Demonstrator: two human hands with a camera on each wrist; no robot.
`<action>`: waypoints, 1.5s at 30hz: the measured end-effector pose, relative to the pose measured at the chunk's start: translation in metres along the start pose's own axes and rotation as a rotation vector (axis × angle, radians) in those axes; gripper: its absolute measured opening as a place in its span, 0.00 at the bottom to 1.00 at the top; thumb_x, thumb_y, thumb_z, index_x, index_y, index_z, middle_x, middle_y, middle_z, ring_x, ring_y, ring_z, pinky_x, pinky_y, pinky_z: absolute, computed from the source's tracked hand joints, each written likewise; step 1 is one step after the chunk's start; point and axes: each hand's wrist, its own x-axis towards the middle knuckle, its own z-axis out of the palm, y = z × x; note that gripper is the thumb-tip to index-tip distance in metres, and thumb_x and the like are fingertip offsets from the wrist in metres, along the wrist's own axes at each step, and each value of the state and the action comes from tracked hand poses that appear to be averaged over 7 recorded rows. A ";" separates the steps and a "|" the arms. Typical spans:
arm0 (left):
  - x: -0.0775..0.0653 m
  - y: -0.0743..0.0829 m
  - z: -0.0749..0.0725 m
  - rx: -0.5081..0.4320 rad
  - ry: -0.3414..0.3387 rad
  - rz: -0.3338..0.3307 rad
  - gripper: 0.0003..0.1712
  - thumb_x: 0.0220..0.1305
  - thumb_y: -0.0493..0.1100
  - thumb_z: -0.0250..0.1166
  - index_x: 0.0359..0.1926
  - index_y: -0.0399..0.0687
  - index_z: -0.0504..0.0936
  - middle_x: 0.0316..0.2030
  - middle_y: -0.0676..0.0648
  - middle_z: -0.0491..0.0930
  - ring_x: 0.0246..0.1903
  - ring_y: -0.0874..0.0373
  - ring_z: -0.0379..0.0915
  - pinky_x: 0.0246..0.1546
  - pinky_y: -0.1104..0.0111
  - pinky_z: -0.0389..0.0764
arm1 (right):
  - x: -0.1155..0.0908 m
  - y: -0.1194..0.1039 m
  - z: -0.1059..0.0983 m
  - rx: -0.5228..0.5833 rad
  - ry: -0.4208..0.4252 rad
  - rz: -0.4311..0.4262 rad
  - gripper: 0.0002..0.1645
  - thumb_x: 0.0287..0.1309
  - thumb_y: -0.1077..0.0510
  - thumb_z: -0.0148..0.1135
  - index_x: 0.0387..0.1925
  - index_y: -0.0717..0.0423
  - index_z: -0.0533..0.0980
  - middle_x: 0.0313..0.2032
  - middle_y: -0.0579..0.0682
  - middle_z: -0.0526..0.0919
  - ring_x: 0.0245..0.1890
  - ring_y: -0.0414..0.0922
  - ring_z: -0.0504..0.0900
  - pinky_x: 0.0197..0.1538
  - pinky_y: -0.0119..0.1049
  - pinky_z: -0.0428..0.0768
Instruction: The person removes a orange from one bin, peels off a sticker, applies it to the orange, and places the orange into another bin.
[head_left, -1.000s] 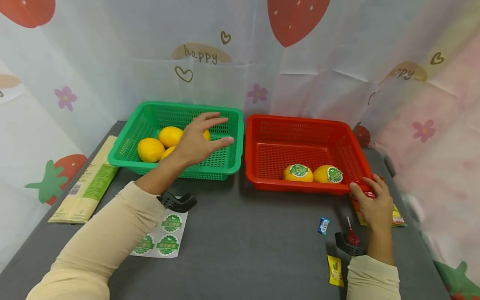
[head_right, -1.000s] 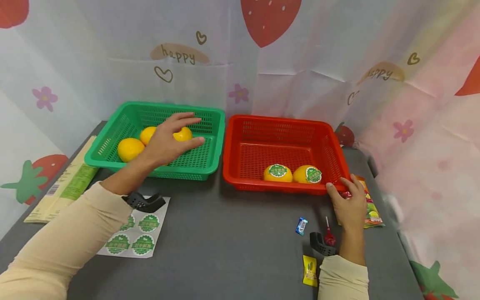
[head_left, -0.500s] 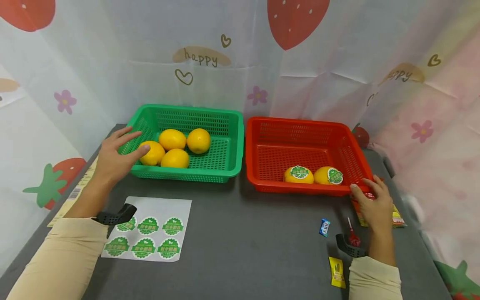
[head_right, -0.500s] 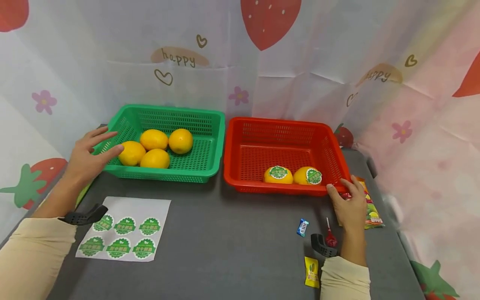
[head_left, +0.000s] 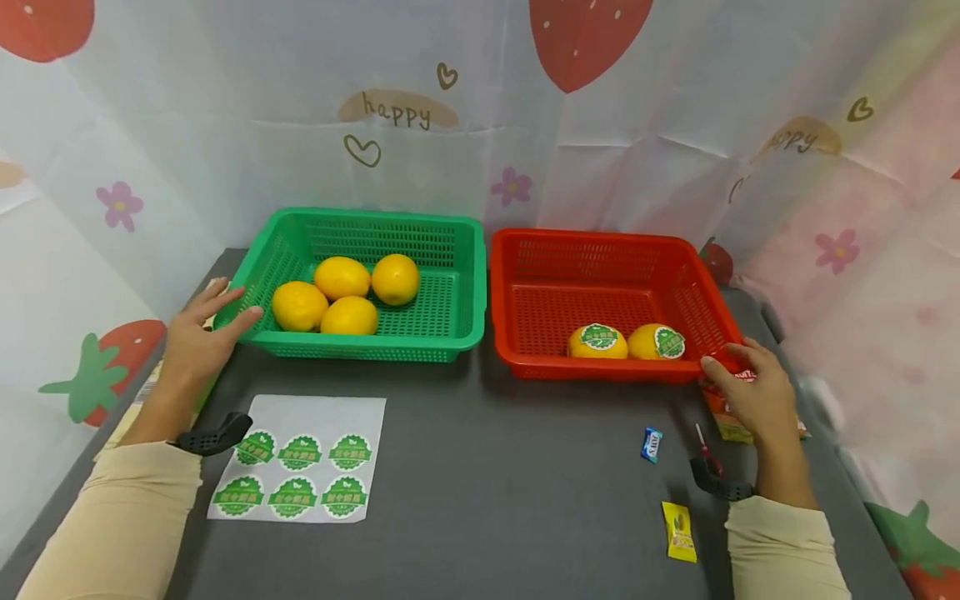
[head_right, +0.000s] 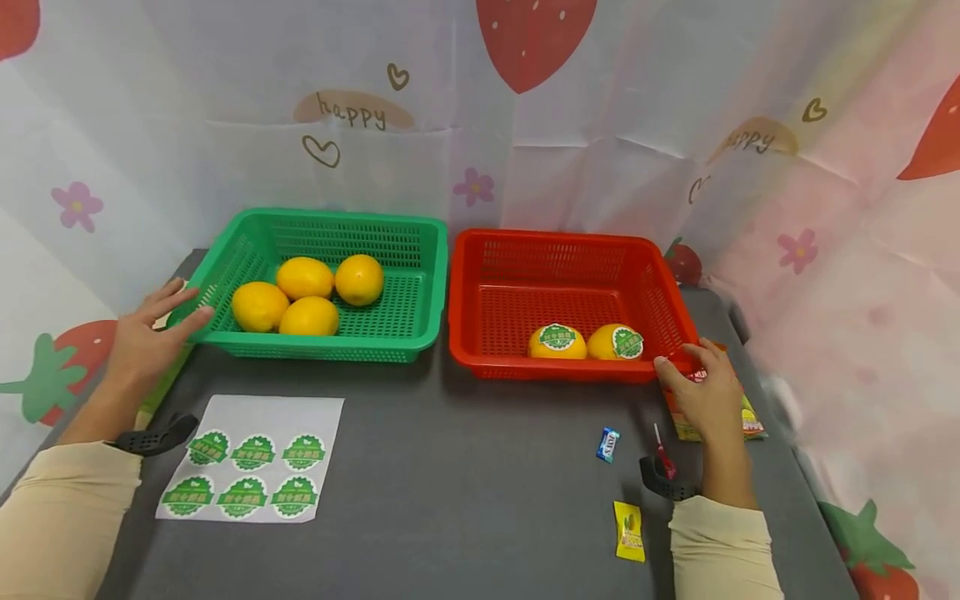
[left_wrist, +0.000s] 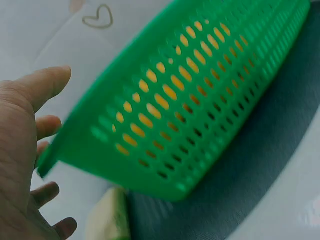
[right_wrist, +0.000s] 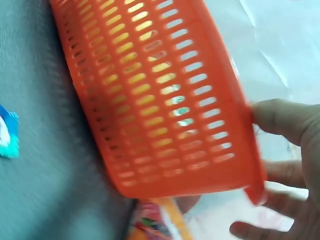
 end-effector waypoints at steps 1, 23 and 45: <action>0.000 -0.003 0.001 0.012 0.006 -0.001 0.35 0.67 0.51 0.62 0.67 0.37 0.67 0.73 0.45 0.51 0.72 0.49 0.40 0.64 0.42 0.47 | 0.002 -0.002 -0.004 -0.020 -0.008 -0.021 0.39 0.64 0.43 0.58 0.64 0.69 0.66 0.70 0.65 0.55 0.66 0.69 0.53 0.58 0.69 0.57; -0.002 -0.023 0.020 0.053 0.152 0.062 0.32 0.63 0.49 0.67 0.66 0.44 0.72 0.69 0.53 0.62 0.67 0.61 0.55 0.51 0.82 0.65 | 0.050 -0.224 -0.030 0.103 -0.291 -0.305 0.40 0.59 0.46 0.66 0.71 0.37 0.61 0.68 0.44 0.63 0.64 0.52 0.66 0.58 0.56 0.67; -0.002 -0.029 0.018 0.017 0.166 0.123 0.31 0.63 0.44 0.68 0.65 0.39 0.71 0.69 0.49 0.62 0.68 0.55 0.54 0.62 0.72 0.59 | 0.116 -0.296 0.180 0.224 -0.731 -0.285 0.48 0.53 0.44 0.72 0.72 0.35 0.57 0.68 0.51 0.59 0.63 0.50 0.64 0.59 0.46 0.68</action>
